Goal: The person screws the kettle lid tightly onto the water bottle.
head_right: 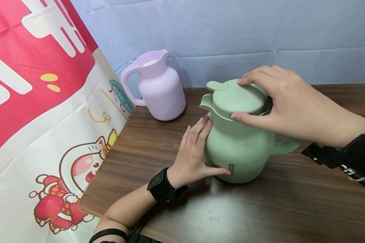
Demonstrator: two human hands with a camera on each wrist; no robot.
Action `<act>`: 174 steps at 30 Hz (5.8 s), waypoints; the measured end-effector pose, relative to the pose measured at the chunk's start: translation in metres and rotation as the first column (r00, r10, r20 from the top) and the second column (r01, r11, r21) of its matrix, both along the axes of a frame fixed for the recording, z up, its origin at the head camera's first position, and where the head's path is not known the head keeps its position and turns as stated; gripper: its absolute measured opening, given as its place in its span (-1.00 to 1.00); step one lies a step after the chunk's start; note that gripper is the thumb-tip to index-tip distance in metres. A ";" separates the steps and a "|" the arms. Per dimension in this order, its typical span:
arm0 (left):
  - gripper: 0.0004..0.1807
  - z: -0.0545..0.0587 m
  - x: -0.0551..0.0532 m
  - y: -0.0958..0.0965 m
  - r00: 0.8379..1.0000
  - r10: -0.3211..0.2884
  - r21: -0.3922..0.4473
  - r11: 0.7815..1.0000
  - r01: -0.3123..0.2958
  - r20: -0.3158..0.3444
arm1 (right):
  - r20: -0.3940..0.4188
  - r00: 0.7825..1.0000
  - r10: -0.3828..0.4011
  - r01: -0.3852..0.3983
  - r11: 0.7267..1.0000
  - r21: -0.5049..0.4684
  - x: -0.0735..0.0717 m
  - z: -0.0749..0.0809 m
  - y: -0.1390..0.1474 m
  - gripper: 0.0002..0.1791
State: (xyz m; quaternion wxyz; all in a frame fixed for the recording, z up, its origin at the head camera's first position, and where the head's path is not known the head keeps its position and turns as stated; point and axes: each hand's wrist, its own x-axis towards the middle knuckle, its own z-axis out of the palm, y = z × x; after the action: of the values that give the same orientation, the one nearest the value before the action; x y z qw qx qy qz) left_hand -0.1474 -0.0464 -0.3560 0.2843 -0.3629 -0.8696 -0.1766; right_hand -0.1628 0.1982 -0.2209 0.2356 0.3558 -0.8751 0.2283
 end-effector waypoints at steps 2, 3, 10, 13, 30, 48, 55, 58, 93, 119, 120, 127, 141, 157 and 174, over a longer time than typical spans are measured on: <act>0.53 0.000 0.000 0.000 1.000 -0.001 0.000 1.000 0.001 0.003 | -0.002 1.000 0.008 -0.008 1.000 0.005 0.001 0.001 0.000 -0.23; 0.53 0.000 0.000 0.000 1.000 -0.002 0.000 1.000 0.002 0.005 | -0.003 1.000 0.016 -0.016 1.000 0.009 0.001 0.001 0.000 -0.25; 0.54 -0.001 -0.001 0.001 1.000 -0.004 0.005 1.000 0.004 0.005 | 0.035 0.997 0.071 -0.071 0.997 -0.014 0.002 0.003 0.006 -0.36; 0.53 -0.001 -0.001 0.001 1.000 -0.002 0.005 1.000 0.002 0.004 | 0.038 0.998 0.050 -0.049 0.999 -0.016 0.003 0.002 0.006 -0.32; 0.53 -0.001 -0.001 0.001 1.000 -0.001 0.001 1.000 0.001 0.012 | 0.039 0.998 0.051 -0.050 0.999 -0.018 0.008 0.001 0.002 -0.28; 0.54 -0.001 -0.001 0.000 1.000 -0.010 0.007 1.000 0.010 0.018 | 0.088 0.996 0.018 -0.018 1.000 -0.002 0.007 0.000 -0.002 -0.34; 0.53 -0.001 -0.001 0.000 1.000 -0.009 0.010 1.000 0.009 0.006 | 0.109 0.994 -0.018 0.017 1.000 0.005 0.008 0.000 -0.002 -0.30; 0.53 -0.001 -0.001 0.000 1.000 -0.009 0.011 1.000 0.009 0.006 | 0.114 0.993 -0.032 0.033 0.999 -0.001 0.010 0.001 -0.003 -0.27; 0.52 -0.002 -0.003 0.002 1.000 -0.005 0.006 1.000 0.005 -0.001 | 0.091 0.996 0.019 -0.018 1.000 -0.012 0.003 -0.003 -0.001 -0.26; 0.53 -0.002 -0.003 0.002 1.000 0.004 -0.006 1.000 -0.004 0.008 | 0.092 0.996 0.013 -0.013 1.000 0.004 0.004 -0.006 0.003 -0.15; 0.53 -0.002 -0.003 0.002 1.000 0.006 -0.008 1.000 -0.006 0.009 | 0.088 0.996 0.023 -0.023 1.000 0.005 0.003 -0.006 0.004 -0.16; 0.53 -0.003 -0.003 0.002 1.000 0.012 -0.007 1.000 -0.012 0.002 | 0.064 0.996 0.058 -0.058 0.998 0.010 -0.001 -0.007 0.010 -0.17; 0.53 -0.003 -0.003 0.003 1.000 0.016 -0.012 1.000 -0.016 -0.003 | 0.036 0.995 0.090 -0.089 0.996 -0.028 -0.002 -0.006 0.014 -0.16; 0.53 -0.002 -0.002 0.004 1.000 0.012 -0.012 1.000 -0.012 -0.009 | -0.003 0.998 0.056 -0.056 0.998 -0.038 -0.001 -0.008 0.014 -0.31; 0.52 -0.003 -0.003 0.004 1.000 0.007 -0.002 1.000 -0.007 -0.011 | 0.069 0.997 0.024 -0.023 0.999 -0.026 0.004 -0.010 0.014 -0.25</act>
State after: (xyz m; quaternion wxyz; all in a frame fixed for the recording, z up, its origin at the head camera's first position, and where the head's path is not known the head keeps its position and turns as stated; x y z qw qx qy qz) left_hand -0.1501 -0.0428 -0.3592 0.2896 -0.3610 -0.8695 -0.1726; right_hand -0.1587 0.2117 -0.2312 0.2067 0.3549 -0.8756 0.2543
